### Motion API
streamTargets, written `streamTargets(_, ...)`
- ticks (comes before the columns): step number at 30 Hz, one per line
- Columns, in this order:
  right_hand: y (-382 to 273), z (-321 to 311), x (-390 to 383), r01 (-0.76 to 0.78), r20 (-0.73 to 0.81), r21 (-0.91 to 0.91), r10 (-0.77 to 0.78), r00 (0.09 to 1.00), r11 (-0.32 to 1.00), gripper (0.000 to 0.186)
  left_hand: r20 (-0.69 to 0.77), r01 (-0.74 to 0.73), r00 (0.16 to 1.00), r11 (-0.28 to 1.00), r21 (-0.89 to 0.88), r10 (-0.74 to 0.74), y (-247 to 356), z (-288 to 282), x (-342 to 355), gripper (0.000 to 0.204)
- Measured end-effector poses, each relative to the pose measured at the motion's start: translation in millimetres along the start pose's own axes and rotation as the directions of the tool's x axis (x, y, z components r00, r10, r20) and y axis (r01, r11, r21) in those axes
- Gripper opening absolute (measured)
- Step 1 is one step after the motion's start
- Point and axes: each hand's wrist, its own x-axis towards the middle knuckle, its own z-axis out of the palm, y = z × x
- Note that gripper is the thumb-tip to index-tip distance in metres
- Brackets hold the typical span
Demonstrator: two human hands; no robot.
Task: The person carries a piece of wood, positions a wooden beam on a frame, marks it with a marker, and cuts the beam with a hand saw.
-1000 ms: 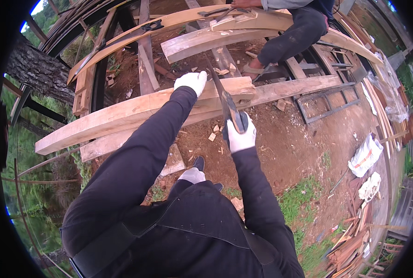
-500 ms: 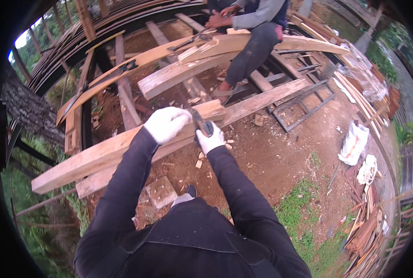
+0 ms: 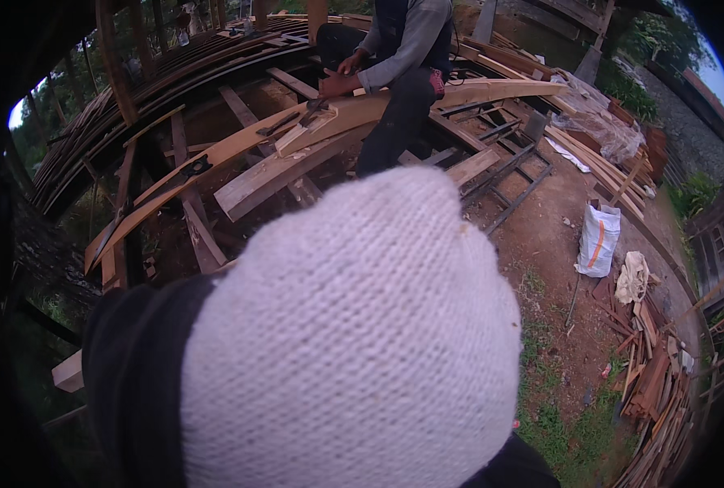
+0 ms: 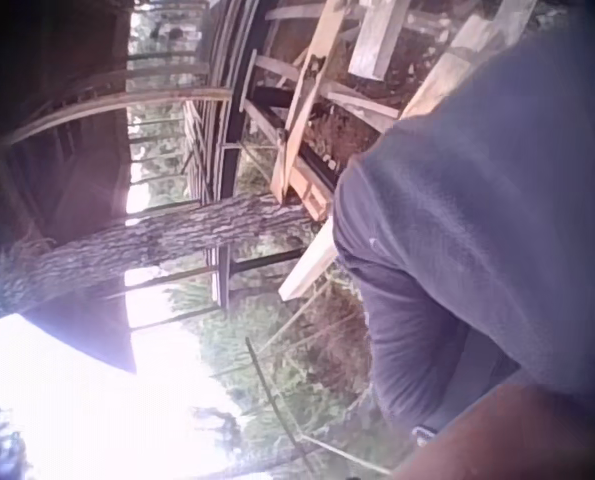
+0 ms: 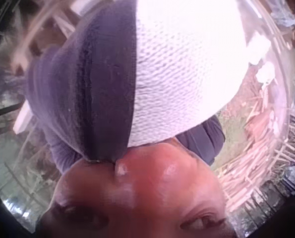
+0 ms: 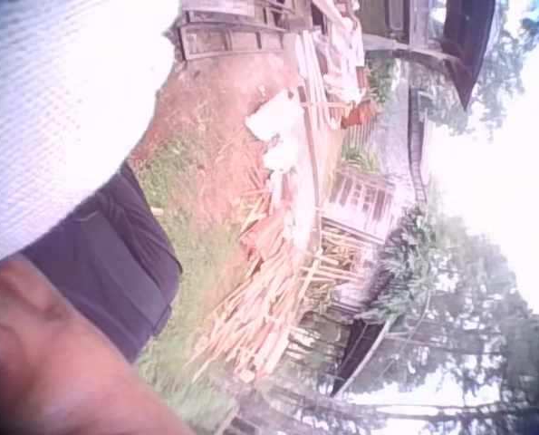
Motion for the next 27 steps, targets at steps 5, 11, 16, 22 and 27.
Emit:
streamTargets(5,-2,-1,-7,-0.010,0.029,-0.023,0.011,1.000,1.000,0.040,0.058,0.113,0.992,0.990,-0.080,-0.108,-1,3,-5,0.028)
streamTargets(11,-1,-10,1,0.001,0.029,-0.058,0.001,1.000,0.998,0.045,0.102,0.758,0.590,0.507,-0.411,-0.801,-88,128,-96,0.037)
streamTargets(16,-20,4,3,-0.016,-0.004,0.197,0.017,1.000,0.980,0.034,0.424,0.986,0.091,0.142,0.090,-0.901,-136,290,-223,0.110)
streamTargets(22,31,3,13,-0.018,-0.017,0.540,0.032,0.999,0.841,0.016,0.408,0.996,0.036,0.068,0.065,-0.912,-125,352,-216,0.104)
streamTargets(27,13,18,14,-0.063,-0.035,0.519,0.095,0.995,0.853,0.011,0.308,0.992,0.101,0.118,0.035,-0.946,-124,358,-232,0.091)
